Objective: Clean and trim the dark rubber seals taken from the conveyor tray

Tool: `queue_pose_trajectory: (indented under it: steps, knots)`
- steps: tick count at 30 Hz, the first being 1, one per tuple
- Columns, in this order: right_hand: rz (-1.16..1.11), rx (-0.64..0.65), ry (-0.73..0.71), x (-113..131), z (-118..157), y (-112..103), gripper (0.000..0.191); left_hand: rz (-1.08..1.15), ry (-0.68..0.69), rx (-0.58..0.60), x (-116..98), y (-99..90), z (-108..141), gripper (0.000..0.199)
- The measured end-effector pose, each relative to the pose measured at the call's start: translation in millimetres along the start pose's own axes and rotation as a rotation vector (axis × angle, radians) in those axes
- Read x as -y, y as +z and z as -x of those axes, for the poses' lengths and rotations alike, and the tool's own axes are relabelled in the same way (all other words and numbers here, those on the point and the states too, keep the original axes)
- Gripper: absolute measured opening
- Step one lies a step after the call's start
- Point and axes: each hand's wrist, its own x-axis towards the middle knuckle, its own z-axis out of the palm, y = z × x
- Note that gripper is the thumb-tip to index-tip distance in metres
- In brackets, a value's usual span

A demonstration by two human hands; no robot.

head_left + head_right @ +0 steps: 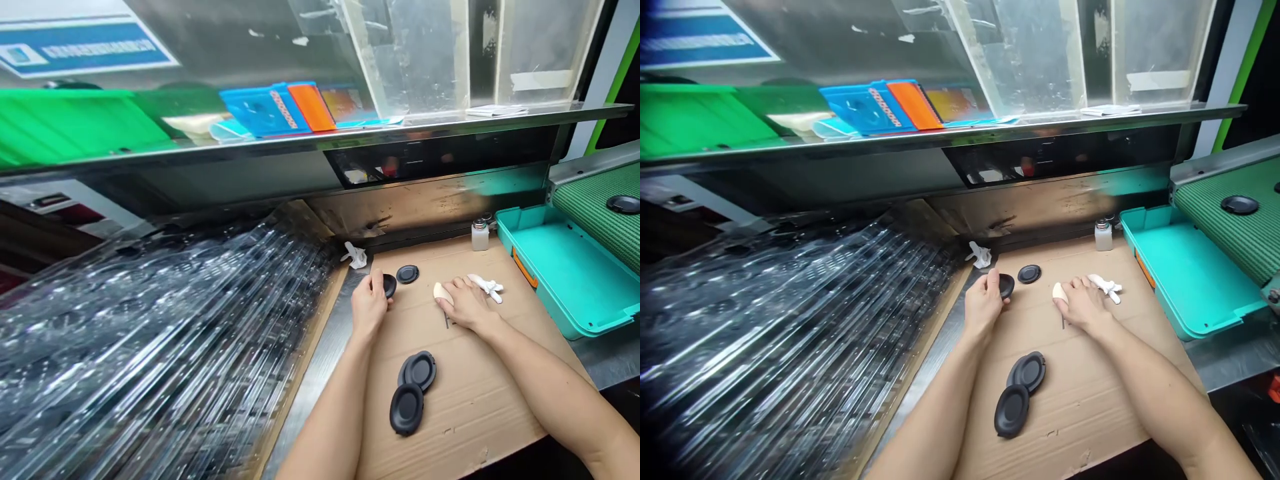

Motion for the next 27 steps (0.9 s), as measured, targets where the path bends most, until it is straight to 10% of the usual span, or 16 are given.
queue_pose_trajectory:
  steps: [10,23,27]
  knots:
    - [-0.065,-0.037,0.016,-0.6,-0.5,3.8,0.036,-0.624,0.183,0.335,-5.0,31.7,-83.1,0.048]
    - [-0.095,-0.026,0.016,-1.7,-2.0,6.3,0.035,-0.816,0.407,0.733,-18.5,20.6,-91.6,0.107]
    - [-0.101,-0.009,0.012,-2.8,-2.3,5.6,0.036,-0.784,0.43,0.875,-26.0,27.3,-91.5,0.085]
